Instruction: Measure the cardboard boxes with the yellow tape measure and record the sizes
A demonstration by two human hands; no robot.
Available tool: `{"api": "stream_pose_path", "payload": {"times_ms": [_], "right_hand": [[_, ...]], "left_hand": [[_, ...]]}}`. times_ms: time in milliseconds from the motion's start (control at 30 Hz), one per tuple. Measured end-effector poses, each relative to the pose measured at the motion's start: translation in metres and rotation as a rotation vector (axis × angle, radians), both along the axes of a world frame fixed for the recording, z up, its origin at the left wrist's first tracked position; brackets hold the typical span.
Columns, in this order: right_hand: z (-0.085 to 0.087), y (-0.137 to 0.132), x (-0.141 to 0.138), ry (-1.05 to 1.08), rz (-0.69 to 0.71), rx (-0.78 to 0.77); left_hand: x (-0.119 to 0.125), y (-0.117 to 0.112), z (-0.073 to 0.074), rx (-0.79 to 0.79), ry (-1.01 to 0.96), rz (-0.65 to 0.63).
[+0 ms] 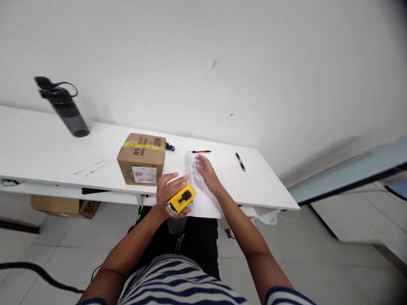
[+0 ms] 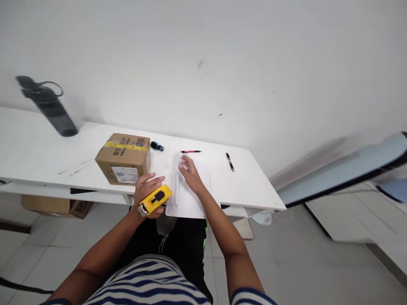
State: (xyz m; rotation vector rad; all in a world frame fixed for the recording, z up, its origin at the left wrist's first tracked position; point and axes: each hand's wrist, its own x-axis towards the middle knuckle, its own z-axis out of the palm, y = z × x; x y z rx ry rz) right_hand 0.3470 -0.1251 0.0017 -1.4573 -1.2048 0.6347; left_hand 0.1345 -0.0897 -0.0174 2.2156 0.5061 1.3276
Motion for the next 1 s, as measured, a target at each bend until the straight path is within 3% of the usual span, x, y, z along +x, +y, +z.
{"api": "stream_pose_path", "payload": {"times_ms": [67,133,233,300,367,467,533,633,733,867,1000], "right_hand": [[0.020,-0.017,-0.031,0.118,0.529,-0.013],[0.039,-0.028,-0.064,0.094,0.692,0.028],[0.067,-0.020,-0.107,0.057,0.527,0.130],[0.085,0.001,-0.124,0.038,0.428,0.162],[0.099,0.032,-0.132,-0.031,0.396,0.170],[0.109,0.084,-0.133,-0.237,0.343,0.174],[0.109,0.113,-0.133,-0.392,0.337,0.128],[0.107,0.136,-0.139,-0.601,0.339,0.031],[0.112,0.138,-0.143,-0.764,0.340,-0.042],[0.122,0.125,-0.137,-0.836,0.347,-0.098],[0.124,0.101,-0.111,-0.819,0.322,-0.164]], "left_hand": [[-0.014,-0.005,0.022,-0.009,-0.034,0.086],[-0.025,-0.006,0.047,-0.002,-0.074,0.196],[-0.044,0.002,0.077,0.029,-0.187,0.337],[-0.062,0.018,0.086,0.032,-0.274,0.404],[-0.081,0.041,0.085,-0.035,-0.307,0.478],[-0.103,0.076,0.069,-0.292,-0.237,0.554],[-0.107,0.093,0.056,-0.464,-0.240,0.462],[-0.100,0.102,0.043,-0.623,-0.337,0.218],[-0.093,0.098,0.043,-0.669,-0.395,0.185],[-0.093,0.092,0.050,-0.598,-0.367,0.302],[-0.094,0.094,0.052,-0.507,-0.305,0.393]]}}
